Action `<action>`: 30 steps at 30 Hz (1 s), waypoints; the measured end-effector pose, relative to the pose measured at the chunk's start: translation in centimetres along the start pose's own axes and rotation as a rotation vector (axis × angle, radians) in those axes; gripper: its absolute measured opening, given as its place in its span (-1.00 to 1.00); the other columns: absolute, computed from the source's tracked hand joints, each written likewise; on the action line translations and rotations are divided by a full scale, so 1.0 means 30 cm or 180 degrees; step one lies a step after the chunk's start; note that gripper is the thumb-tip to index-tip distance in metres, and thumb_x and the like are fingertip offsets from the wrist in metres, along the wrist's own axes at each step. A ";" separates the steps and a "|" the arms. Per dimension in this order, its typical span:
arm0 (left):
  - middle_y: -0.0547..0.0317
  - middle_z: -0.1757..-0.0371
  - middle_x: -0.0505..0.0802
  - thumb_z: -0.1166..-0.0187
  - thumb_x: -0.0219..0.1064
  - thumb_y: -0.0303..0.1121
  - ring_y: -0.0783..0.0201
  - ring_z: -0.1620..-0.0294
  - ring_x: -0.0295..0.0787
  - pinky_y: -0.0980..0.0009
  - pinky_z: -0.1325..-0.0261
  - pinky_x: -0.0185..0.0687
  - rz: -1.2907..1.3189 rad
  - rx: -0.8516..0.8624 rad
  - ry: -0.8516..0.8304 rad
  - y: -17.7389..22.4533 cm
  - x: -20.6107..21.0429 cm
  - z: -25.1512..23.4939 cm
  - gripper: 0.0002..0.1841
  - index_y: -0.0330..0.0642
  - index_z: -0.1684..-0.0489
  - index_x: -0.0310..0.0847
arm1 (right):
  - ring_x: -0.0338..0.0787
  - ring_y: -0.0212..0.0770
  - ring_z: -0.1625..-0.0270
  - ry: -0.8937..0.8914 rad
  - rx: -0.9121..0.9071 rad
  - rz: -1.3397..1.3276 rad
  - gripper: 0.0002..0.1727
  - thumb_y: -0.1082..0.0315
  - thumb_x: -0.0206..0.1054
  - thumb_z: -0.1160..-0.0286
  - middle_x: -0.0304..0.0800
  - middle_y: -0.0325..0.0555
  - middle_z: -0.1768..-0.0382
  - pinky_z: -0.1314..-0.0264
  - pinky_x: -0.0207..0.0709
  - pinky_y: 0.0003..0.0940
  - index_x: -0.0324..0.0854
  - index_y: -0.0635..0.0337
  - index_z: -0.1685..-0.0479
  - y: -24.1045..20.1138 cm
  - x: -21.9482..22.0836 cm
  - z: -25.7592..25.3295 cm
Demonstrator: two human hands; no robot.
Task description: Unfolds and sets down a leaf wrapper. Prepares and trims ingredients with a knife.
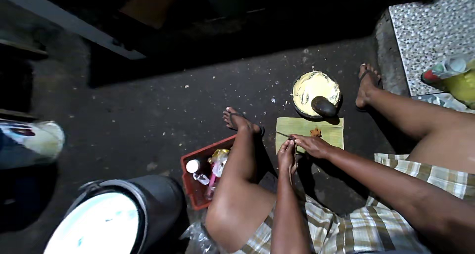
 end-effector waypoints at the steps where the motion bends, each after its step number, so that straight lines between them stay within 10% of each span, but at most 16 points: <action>1: -0.03 -0.05 0.79 -0.77 0.10 -0.56 0.37 0.03 0.75 0.47 -0.16 0.67 0.0041 -0.0020 -0.0079 -0.003 0.012 0.006 -0.73 -0.54 -0.32 0.44 | 0.67 0.20 -0.53 0.0052 0.0034 -0.0066 -0.39 -0.03 -0.22 -0.95 0.71 0.21 -0.44 -0.65 0.35 0.25 0.30 0.00 -0.82 0.007 -0.008 -0.015; 30: -0.09 -0.16 0.72 -0.79 0.05 -0.56 0.34 -0.07 0.69 0.46 -0.23 0.61 0.0122 0.0131 0.0059 0.013 -0.028 -0.024 -0.70 -0.54 -0.39 0.35 | 0.62 0.14 -0.61 -0.0146 -0.0146 -0.0003 -0.37 -0.01 -0.31 -0.97 0.56 0.16 -0.63 -0.71 0.31 0.14 0.12 -0.02 -0.91 -0.027 -0.012 0.146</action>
Point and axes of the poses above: each hand's wrist, its own z-axis away from the middle knuckle, its own x-axis out of the palm, y = z × x, the point moved 10 cm from there along -z, towards the middle knuckle
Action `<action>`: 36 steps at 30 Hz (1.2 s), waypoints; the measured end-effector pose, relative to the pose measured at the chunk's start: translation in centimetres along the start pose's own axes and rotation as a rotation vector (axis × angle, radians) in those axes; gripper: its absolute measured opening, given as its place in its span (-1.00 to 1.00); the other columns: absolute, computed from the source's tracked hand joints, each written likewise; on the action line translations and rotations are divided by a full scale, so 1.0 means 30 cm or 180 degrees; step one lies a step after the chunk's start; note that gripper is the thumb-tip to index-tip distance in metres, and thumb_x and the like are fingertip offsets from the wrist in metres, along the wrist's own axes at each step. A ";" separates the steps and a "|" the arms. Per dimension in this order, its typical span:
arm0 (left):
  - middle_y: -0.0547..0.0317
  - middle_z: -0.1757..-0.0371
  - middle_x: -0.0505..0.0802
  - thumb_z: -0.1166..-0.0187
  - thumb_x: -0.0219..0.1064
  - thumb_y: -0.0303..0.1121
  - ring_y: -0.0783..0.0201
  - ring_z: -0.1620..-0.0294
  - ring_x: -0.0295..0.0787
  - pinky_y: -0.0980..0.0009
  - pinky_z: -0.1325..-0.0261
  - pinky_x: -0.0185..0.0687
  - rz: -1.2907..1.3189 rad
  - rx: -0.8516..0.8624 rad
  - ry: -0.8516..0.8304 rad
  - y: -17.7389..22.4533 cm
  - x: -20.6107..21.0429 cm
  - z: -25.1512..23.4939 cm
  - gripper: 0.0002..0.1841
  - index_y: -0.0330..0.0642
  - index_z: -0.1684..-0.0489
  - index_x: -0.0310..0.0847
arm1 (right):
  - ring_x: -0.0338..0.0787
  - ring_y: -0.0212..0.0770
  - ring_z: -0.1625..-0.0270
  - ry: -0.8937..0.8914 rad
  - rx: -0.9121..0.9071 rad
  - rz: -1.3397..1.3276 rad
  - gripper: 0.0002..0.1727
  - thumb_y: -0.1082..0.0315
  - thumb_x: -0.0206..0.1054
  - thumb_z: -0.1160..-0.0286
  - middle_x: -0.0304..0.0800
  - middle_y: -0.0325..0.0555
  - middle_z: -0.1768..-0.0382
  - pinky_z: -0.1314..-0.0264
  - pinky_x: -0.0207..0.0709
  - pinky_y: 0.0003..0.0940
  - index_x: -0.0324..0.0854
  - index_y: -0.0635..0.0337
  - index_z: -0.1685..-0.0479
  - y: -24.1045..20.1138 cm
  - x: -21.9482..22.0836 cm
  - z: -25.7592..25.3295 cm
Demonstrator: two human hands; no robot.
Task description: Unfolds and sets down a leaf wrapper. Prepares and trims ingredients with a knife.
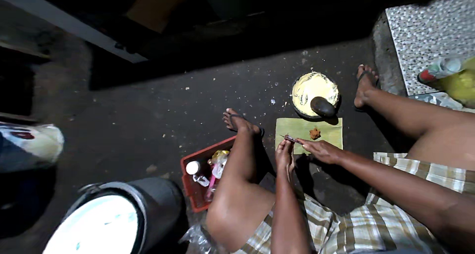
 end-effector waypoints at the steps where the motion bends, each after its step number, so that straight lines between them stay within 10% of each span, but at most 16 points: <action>1: -0.10 -0.16 0.72 -0.78 0.07 -0.57 0.33 -0.07 0.70 0.45 -0.24 0.62 -0.0014 -0.0010 -0.0030 -0.005 0.008 0.002 -0.70 -0.54 -0.38 0.36 | 0.62 0.14 -0.61 0.0024 0.0016 -0.0003 -0.37 -0.01 -0.31 -0.97 0.56 0.16 -0.62 -0.71 0.31 0.14 0.12 -0.01 -0.91 0.004 -0.004 -0.002; 36: 0.04 -0.05 0.77 -0.79 0.05 -0.56 0.40 -0.03 0.72 0.49 -0.22 0.63 0.0315 0.0010 -0.0050 0.005 0.007 0.036 -0.77 -0.47 -0.28 0.41 | 0.64 0.18 -0.56 0.0062 0.0059 -0.0023 -0.37 -0.05 -0.23 -0.95 0.68 0.24 -0.48 -0.68 0.33 0.20 0.30 0.07 -0.80 -0.002 0.001 -0.094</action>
Point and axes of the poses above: each hand's wrist, its own z-axis away from the middle knuckle, its own x-axis out of the palm, y = z × x, the point moved 10 cm from there along -z, towards the middle knuckle
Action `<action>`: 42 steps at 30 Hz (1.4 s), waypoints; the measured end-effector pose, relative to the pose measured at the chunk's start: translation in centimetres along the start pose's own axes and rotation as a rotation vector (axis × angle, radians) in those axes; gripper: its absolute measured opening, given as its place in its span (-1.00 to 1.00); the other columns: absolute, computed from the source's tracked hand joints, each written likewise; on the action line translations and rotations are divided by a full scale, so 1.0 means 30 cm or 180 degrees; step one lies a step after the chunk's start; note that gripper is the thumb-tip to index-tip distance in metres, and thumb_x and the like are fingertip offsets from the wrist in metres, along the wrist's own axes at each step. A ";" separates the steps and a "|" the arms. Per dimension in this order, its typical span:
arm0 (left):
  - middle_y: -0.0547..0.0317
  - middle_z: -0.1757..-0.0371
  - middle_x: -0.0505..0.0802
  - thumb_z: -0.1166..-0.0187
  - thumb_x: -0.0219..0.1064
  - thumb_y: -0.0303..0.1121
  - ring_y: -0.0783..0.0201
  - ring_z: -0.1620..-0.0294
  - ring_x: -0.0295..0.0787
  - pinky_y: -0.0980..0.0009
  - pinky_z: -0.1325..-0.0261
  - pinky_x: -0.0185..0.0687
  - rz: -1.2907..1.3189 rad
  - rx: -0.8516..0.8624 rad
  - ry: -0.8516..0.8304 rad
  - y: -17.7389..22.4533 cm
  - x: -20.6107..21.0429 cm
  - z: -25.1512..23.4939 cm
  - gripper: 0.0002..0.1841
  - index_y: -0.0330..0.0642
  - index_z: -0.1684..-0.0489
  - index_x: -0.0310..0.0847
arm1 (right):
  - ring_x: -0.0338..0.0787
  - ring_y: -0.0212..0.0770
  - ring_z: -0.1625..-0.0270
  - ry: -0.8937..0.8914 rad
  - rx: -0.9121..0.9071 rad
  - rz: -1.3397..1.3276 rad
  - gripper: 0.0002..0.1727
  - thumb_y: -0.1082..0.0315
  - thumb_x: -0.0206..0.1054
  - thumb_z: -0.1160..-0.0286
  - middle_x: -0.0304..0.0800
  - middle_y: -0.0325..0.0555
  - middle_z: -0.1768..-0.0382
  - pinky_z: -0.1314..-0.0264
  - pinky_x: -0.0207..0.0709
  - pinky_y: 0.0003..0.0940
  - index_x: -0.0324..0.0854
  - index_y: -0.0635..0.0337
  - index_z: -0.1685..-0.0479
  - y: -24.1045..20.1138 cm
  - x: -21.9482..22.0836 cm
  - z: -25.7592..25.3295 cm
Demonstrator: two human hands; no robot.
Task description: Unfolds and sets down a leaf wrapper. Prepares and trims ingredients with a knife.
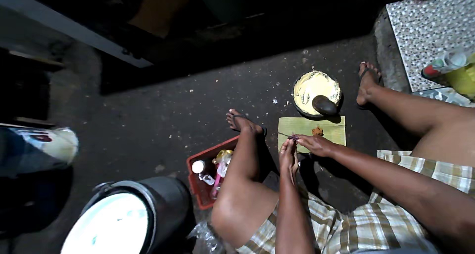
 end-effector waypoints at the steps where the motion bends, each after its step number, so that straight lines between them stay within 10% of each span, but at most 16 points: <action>1: 0.05 -0.04 0.77 -0.79 0.03 -0.57 0.40 -0.03 0.72 0.50 -0.22 0.63 0.0040 0.0026 0.0067 0.008 -0.014 -0.006 -0.79 -0.44 -0.25 0.42 | 0.64 0.16 -0.57 -0.0025 -0.0039 -0.0026 -0.35 -0.06 -0.25 -0.95 0.66 0.22 -0.50 -0.68 0.33 0.19 0.29 0.07 -0.82 -0.008 0.007 0.019; 28: 0.05 -0.09 0.74 -0.79 0.05 -0.57 0.43 -0.04 0.69 0.53 -0.16 0.61 0.0020 0.0027 0.0097 0.006 -0.018 -0.018 -0.77 -0.42 -0.30 0.38 | 0.50 0.02 -0.72 -0.0076 -0.0052 -0.0173 -0.35 -0.02 -0.30 -0.96 0.45 0.10 -0.72 -0.79 0.22 0.03 0.22 0.11 -0.85 -0.008 0.003 0.099; 42: 0.09 -0.02 0.77 -0.79 0.04 -0.56 0.44 0.00 0.71 0.53 -0.16 0.63 0.0058 0.0006 0.0011 0.001 -0.013 -0.001 -0.81 -0.40 -0.22 0.43 | 0.66 0.22 -0.53 -0.0074 0.0030 0.0002 -0.36 -0.05 -0.26 -0.96 0.69 0.29 -0.43 -0.63 0.35 0.23 0.29 0.10 -0.80 -0.018 0.013 -0.003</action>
Point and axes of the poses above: each hand's wrist, its own z-axis away from the middle knuckle, its own x-axis out of the palm, y = z × x, the point moved 10 cm from there along -z, towards the middle knuckle
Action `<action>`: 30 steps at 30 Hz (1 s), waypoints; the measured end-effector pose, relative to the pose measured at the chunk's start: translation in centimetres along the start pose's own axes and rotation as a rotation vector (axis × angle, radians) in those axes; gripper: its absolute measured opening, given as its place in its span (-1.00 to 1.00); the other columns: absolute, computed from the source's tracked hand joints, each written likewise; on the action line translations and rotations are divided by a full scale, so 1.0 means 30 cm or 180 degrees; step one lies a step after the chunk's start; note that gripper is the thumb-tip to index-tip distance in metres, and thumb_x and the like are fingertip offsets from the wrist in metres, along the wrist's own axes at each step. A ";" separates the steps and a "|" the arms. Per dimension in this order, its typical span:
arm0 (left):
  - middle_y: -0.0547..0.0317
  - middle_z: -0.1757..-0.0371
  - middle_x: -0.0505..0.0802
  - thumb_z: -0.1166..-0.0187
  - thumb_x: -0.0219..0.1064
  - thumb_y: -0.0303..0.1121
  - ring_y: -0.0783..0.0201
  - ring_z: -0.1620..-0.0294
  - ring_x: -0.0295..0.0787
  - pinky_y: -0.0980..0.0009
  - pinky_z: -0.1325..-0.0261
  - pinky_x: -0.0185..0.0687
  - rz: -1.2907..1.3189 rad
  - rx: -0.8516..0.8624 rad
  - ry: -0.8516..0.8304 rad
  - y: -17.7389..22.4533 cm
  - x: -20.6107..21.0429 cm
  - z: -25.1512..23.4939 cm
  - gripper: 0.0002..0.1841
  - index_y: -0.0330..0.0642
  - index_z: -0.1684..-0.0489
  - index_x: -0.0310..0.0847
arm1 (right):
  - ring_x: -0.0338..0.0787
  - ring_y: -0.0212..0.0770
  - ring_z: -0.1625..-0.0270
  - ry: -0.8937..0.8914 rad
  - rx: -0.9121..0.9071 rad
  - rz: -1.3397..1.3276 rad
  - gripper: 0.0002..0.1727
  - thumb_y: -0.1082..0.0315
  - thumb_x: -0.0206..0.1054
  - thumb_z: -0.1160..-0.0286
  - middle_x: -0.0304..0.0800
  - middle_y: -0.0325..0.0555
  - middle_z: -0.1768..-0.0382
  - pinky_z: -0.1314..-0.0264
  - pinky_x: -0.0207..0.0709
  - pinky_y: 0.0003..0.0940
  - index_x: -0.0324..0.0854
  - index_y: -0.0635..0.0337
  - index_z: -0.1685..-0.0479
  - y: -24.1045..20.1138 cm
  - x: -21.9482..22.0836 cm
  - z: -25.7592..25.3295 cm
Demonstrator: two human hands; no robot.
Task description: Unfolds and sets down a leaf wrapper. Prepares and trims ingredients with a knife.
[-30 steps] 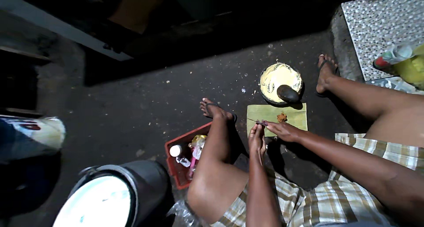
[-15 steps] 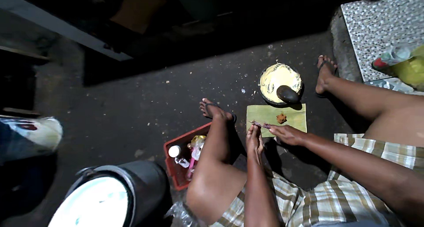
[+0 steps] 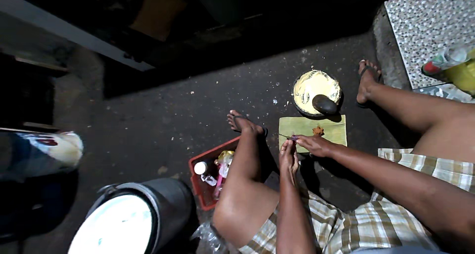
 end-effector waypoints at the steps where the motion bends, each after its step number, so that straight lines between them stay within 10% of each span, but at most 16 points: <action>1: 0.10 -0.02 0.76 -0.80 0.03 -0.56 0.44 0.00 0.71 0.53 -0.16 0.63 0.0026 0.0007 0.0073 0.006 -0.011 -0.002 -0.81 -0.39 -0.23 0.41 | 0.66 0.22 -0.52 -0.0021 -0.0047 -0.0033 -0.35 -0.05 -0.26 -0.96 0.68 0.31 -0.43 -0.62 0.36 0.22 0.28 0.11 -0.80 -0.009 0.005 0.020; 14: 0.06 -0.04 0.78 -0.79 0.07 -0.53 0.41 -0.01 0.73 0.49 -0.19 0.63 -0.0171 -0.0023 -0.0212 -0.004 0.035 0.010 -0.77 -0.44 -0.27 0.42 | 0.51 0.13 -0.70 0.0030 0.0077 -0.0091 -0.36 -0.01 -0.27 -0.97 0.52 0.19 -0.65 -0.79 0.21 0.13 0.21 0.13 -0.85 0.035 -0.013 0.030; 22: -0.10 -0.25 0.68 -0.78 0.04 -0.57 0.32 -0.13 0.66 0.48 -0.26 0.58 -0.0017 -0.0023 0.0317 0.022 -0.014 0.007 -0.66 -0.51 -0.46 0.32 | 0.67 0.28 -0.51 0.0022 0.0190 0.0299 -0.35 -0.09 -0.26 -0.94 0.69 0.26 -0.44 -0.57 0.38 0.34 0.26 -0.01 -0.84 0.020 0.007 0.042; 30: 0.03 0.22 0.79 -0.72 0.16 -0.59 0.39 0.26 0.72 0.52 0.08 0.69 -0.0357 0.0097 0.0380 0.010 -0.010 -0.002 -0.87 -0.51 0.00 0.55 | 0.71 0.33 -0.42 0.0024 0.0341 0.0464 -0.37 -0.07 -0.25 -0.95 0.73 0.32 -0.35 -0.46 0.44 0.36 0.25 -0.03 -0.83 0.029 0.019 0.045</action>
Point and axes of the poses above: each hand's wrist, its own z-axis away from the middle knuckle, its own x-axis out of the palm, y = z × x, the point moved 10 cm from there along -z, towards the middle knuckle
